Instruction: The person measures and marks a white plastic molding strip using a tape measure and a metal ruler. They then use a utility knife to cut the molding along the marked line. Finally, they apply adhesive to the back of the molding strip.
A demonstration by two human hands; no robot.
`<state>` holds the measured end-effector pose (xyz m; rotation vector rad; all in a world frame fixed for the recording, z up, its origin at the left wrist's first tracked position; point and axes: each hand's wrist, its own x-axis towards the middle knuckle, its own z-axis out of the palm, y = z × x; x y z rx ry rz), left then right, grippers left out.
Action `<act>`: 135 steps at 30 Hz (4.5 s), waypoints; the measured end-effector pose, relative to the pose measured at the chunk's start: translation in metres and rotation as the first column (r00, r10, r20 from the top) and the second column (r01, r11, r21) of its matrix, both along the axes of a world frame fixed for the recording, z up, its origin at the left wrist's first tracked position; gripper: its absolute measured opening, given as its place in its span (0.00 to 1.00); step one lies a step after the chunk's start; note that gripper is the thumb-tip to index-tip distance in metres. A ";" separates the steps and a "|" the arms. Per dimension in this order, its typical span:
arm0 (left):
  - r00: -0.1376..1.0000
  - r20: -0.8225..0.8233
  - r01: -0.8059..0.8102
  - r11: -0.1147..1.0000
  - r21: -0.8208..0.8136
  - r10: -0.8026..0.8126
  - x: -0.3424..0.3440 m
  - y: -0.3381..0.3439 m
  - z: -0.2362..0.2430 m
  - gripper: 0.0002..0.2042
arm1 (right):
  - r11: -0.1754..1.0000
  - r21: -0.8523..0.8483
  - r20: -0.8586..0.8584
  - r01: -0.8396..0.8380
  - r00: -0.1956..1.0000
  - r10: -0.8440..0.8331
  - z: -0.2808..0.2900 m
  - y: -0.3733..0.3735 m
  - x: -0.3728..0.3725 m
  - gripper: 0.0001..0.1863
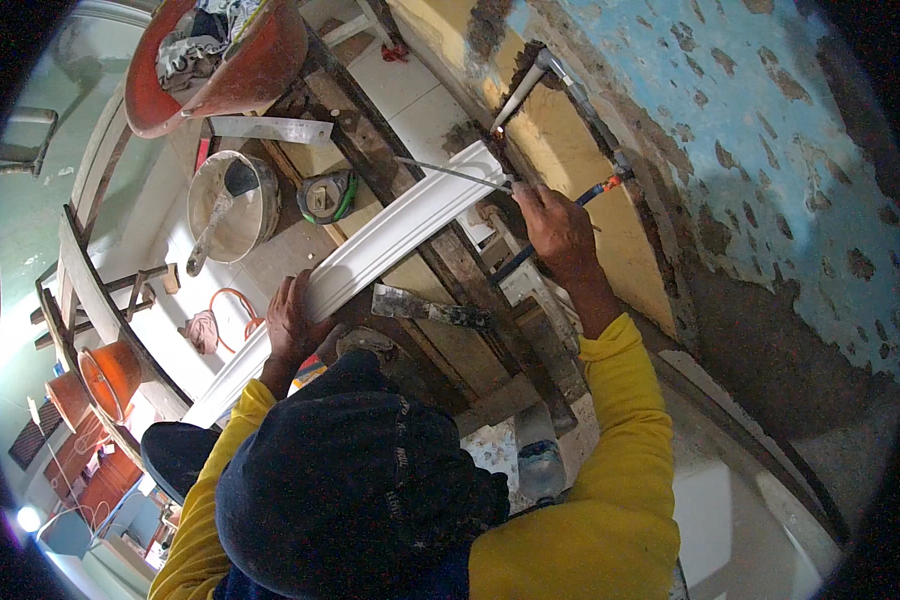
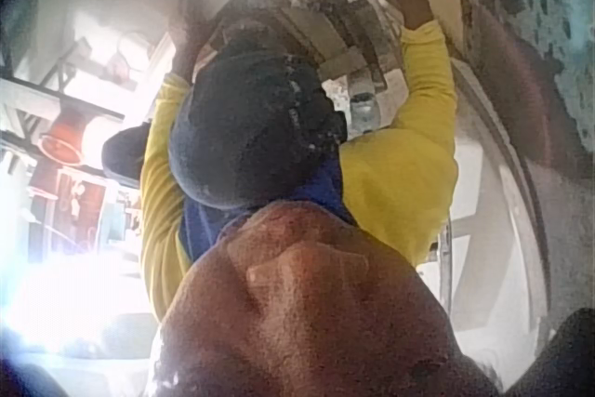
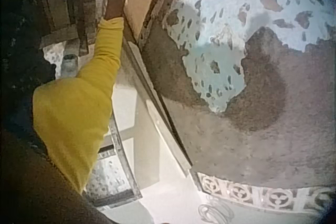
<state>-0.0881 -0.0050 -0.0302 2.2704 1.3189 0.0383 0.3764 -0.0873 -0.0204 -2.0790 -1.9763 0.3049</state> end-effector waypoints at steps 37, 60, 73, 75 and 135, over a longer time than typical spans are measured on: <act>0.965 0.247 0.065 0.992 0.113 -0.091 0.138 -0.008 0.041 0.46 | 0.996 0.087 0.019 -0.021 1.000 0.019 0.003 -0.005 0.008 0.12; 0.970 0.237 0.017 0.991 0.131 -0.048 0.200 0.024 -0.010 0.42 | 0.989 0.131 0.103 -0.070 0.993 0.057 -0.009 -0.011 0.017 0.13; 0.974 0.225 0.011 0.991 0.132 -0.041 0.200 0.022 -0.010 0.41 | 0.998 0.039 0.128 -0.044 0.991 0.038 -0.014 -0.023 0.027 0.17; 0.976 0.216 0.005 0.992 0.125 -0.032 0.200 0.022 -0.008 0.41 | 0.995 0.072 0.097 -0.063 0.994 0.056 -0.021 -0.014 0.020 0.18; 0.980 0.190 0.038 0.995 0.093 -0.055 0.196 0.023 -0.008 0.43 | 0.983 0.150 0.025 -0.111 0.994 0.108 -0.028 -0.009 0.022 0.23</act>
